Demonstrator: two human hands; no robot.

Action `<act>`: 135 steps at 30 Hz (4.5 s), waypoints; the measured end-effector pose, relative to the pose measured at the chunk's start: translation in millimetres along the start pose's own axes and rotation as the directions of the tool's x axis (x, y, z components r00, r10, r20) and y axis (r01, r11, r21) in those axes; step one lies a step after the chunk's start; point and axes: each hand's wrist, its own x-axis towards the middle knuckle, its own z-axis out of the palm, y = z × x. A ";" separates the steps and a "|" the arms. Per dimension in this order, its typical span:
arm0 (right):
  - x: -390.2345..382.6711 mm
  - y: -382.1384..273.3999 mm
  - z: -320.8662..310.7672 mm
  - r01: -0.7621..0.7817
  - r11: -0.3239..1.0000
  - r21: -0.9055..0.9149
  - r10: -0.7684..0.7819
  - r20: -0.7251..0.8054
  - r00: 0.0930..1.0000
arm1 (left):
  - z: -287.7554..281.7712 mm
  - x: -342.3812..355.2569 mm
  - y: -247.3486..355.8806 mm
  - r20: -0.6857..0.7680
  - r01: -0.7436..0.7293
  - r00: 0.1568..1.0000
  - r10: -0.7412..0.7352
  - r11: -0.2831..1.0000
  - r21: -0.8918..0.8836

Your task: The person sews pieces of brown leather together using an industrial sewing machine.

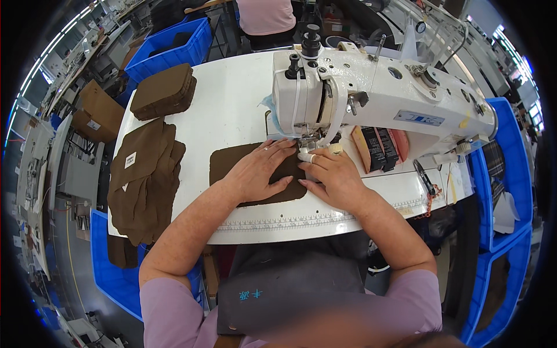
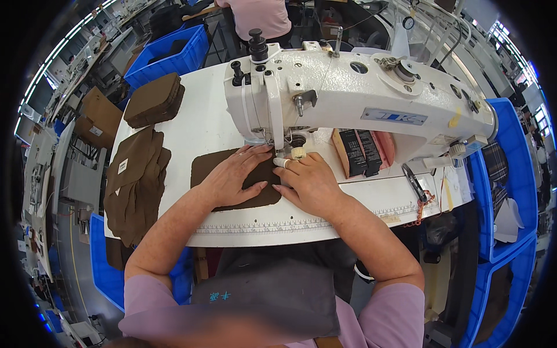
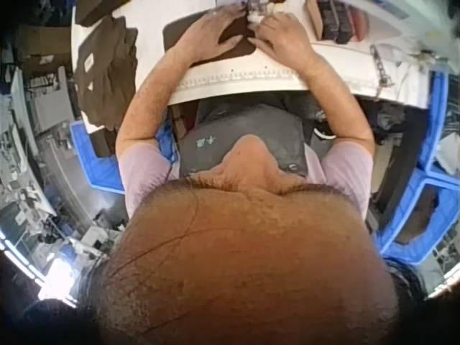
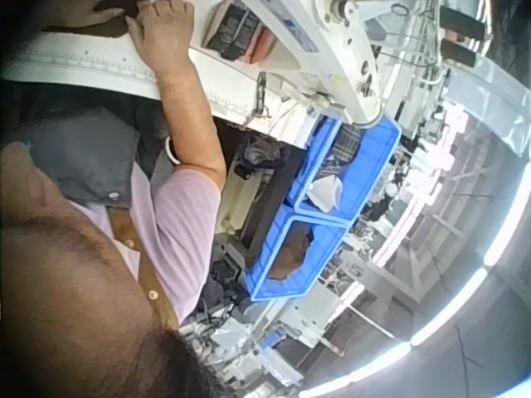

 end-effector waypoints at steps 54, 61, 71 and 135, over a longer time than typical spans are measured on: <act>-9.1 -58.6 -6.1 -0.540 -0.217 0.813 0.205 0.579 0.789 | -34.9 -120.7 98.9 -0.316 -0.148 0.829 0.461 0.726 0.672; -6.4 -84.0 -7.0 -0.625 0.518 0.585 0.438 0.446 0.780 | 12.7 -108.5 101.5 -0.404 -0.024 0.913 -0.055 0.982 -0.186; -14.3 -108.2 -31.1 -0.382 0.535 0.754 0.397 0.174 0.901 | 10.8 -96.2 117.7 -0.419 0.241 0.873 -0.251 0.967 -0.078; -21.7 -83.8 -37.3 -0.205 0.611 0.765 0.459 -0.132 0.878 | -13.9 -73.8 129.8 -0.444 0.116 0.763 -0.470 0.774 -0.622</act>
